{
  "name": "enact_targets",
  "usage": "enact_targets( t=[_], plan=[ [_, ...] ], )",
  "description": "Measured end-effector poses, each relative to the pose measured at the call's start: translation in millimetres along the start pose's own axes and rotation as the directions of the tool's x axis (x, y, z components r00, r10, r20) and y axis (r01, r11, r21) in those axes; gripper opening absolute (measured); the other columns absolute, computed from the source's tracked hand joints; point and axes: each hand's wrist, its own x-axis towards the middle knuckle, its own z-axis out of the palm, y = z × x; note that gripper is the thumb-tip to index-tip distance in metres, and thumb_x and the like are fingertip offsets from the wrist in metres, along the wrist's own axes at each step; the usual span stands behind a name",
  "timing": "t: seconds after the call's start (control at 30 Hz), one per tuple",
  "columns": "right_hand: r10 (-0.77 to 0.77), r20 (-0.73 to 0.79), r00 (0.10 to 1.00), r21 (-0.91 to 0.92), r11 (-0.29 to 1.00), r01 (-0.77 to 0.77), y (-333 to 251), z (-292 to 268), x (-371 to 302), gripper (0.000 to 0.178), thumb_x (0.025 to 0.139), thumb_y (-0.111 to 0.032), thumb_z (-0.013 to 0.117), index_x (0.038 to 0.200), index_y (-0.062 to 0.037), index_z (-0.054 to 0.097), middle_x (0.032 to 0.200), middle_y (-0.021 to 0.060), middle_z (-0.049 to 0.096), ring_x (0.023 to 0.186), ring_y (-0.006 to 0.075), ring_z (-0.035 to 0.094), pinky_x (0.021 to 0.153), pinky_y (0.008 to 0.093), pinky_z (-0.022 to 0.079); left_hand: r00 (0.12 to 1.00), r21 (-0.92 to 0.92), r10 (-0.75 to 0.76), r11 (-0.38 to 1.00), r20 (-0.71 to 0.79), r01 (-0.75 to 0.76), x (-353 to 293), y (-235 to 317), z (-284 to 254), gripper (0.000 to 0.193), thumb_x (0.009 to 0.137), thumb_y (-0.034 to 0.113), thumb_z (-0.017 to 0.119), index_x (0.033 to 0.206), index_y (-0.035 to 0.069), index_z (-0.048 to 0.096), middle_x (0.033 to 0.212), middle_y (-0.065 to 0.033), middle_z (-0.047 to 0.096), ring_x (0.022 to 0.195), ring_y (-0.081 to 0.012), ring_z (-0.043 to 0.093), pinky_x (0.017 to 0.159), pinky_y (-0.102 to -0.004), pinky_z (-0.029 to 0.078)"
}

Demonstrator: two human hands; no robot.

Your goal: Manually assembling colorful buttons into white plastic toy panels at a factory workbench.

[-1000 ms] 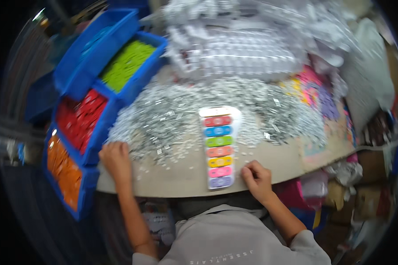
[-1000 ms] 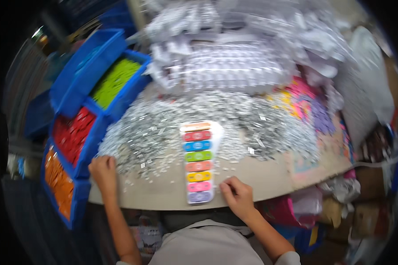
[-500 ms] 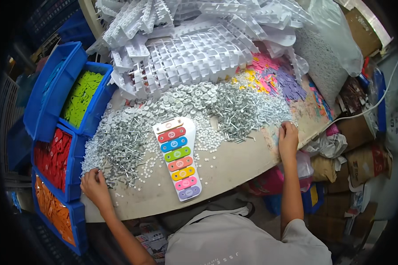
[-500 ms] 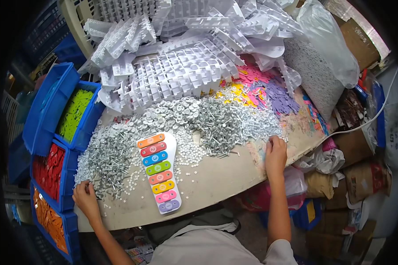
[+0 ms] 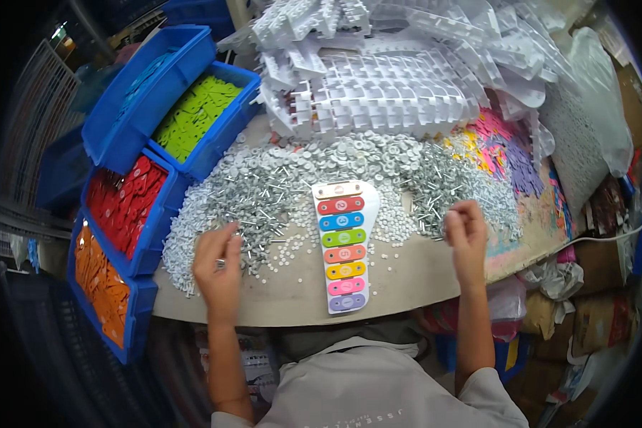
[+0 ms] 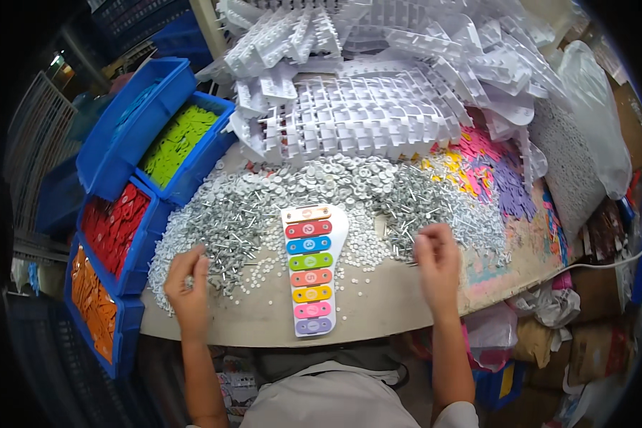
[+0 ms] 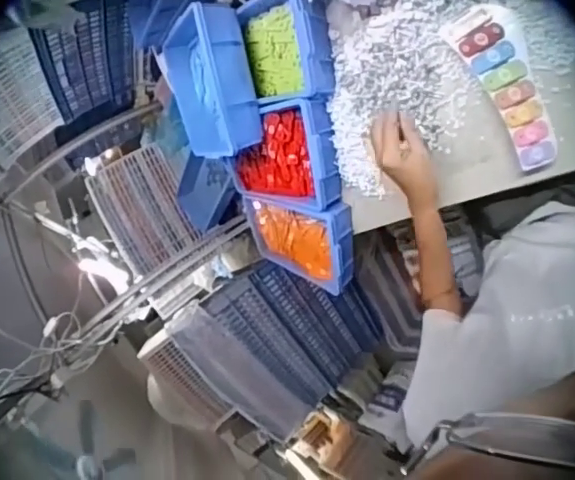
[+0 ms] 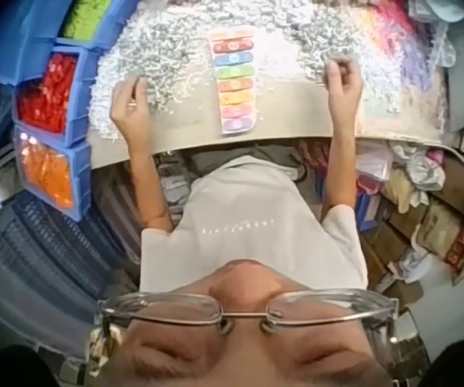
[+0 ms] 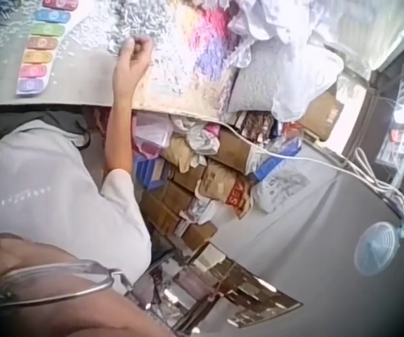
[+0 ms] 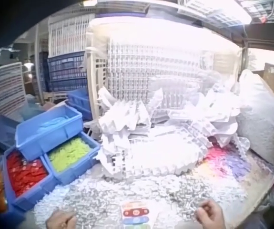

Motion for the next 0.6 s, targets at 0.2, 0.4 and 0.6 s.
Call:
enact_targets(
  t=[0.2, 0.4, 0.6],
  plan=[
    [0.095, 0.421, 0.902, 0.063, 0.989, -0.134, -15, 76, 45, 0.008, 0.099, -0.014, 0.059, 0.098, -0.0068, 0.056, 0.073, -0.0015, 0.057, 0.059, 0.0034, 0.05, 0.048, 0.0193, 0.035, 0.937, -0.404, -0.215, 0.858, 0.276, 0.316, 11, 17, 45, 0.013, 0.088, 0.003, 0.072, 0.101, 0.0, 0.069, 0.086, -0.0029, 0.068, 0.075, -0.0094, 0.062, 0.067, -0.0242, 0.05],
    [0.247, 0.515, 0.821, 0.031, 0.952, -0.306, 2, 94, 70, 0.009, 0.099, -0.017, 0.06, 0.096, -0.0084, 0.059, 0.075, -0.0032, 0.06, 0.058, 0.0021, 0.051, 0.048, 0.0179, 0.036, 0.731, -0.556, -0.256, 0.506, 0.633, 0.659, 38, 13, 69, 0.008, 0.09, 0.004, 0.069, 0.093, 0.0, 0.063, 0.083, -0.01, 0.071, 0.072, -0.0131, 0.069, 0.064, -0.0226, 0.055],
    [0.235, 0.521, 0.821, -0.036, 0.967, -0.253, 4, 100, 73, 0.011, 0.098, -0.017, 0.061, 0.096, -0.0066, 0.06, 0.072, -0.0036, 0.061, 0.057, 0.0014, 0.049, 0.048, 0.0183, 0.033, 0.694, -0.533, -0.282, 0.474, 0.662, 0.701, 58, 7, 94, 0.012, 0.093, 0.006, 0.068, 0.1, -0.002, 0.068, 0.084, -0.011, 0.072, 0.075, -0.0137, 0.07, 0.066, -0.0228, 0.057]
  ],
)
